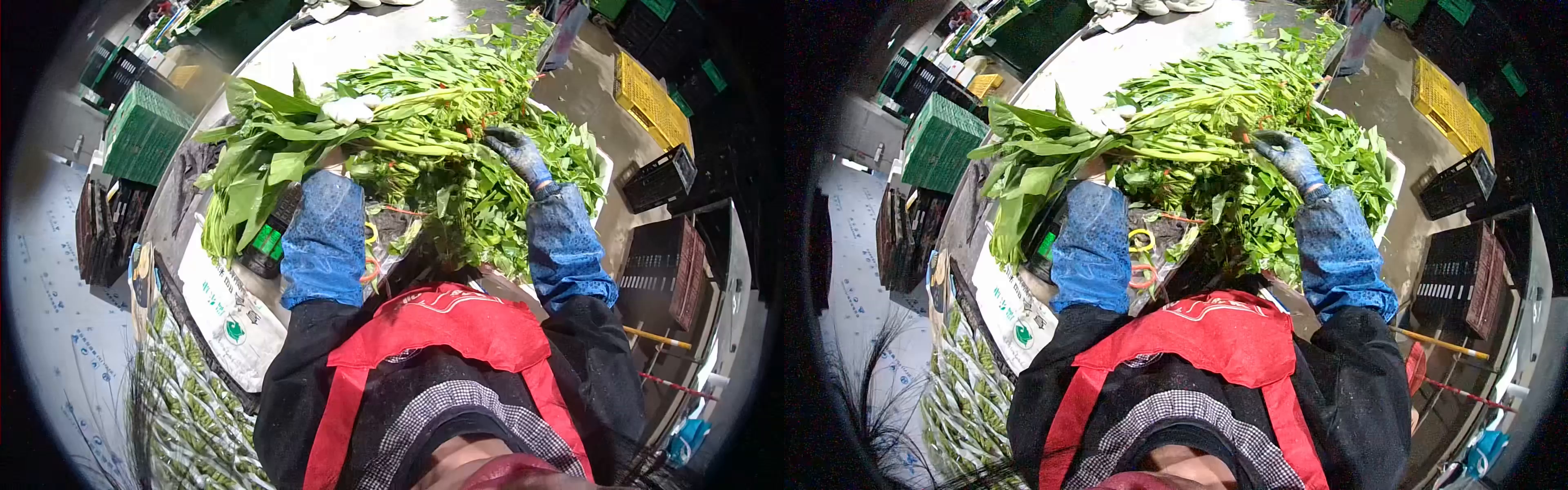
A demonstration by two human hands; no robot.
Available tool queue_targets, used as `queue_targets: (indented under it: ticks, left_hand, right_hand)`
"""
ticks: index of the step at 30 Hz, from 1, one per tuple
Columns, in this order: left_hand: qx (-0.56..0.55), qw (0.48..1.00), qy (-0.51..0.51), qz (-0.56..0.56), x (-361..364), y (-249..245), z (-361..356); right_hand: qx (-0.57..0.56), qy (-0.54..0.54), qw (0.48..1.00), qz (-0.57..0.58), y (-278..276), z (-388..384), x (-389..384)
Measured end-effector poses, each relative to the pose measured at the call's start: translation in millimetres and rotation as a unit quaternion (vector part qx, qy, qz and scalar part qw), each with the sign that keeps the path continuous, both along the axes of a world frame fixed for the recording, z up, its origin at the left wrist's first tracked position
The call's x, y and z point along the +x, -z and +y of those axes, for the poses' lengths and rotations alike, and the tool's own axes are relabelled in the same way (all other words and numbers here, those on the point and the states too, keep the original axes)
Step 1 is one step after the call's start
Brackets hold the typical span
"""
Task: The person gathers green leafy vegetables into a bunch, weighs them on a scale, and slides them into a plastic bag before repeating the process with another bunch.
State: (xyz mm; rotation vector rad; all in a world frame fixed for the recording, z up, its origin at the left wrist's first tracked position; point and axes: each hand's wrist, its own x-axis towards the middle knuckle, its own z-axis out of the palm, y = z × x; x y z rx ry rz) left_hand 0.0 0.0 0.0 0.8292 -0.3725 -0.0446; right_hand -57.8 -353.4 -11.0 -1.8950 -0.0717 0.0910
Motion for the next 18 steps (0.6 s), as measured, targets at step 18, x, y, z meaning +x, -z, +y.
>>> queue_targets:
  ticks: [18]
  left_hand:
    - [-0.025,0.999,0.013,-0.019,-2.4,4.5,4.8]
  right_hand:
    - [0.162,-0.128,0.977,0.060,-30.5,34.0,5.2]
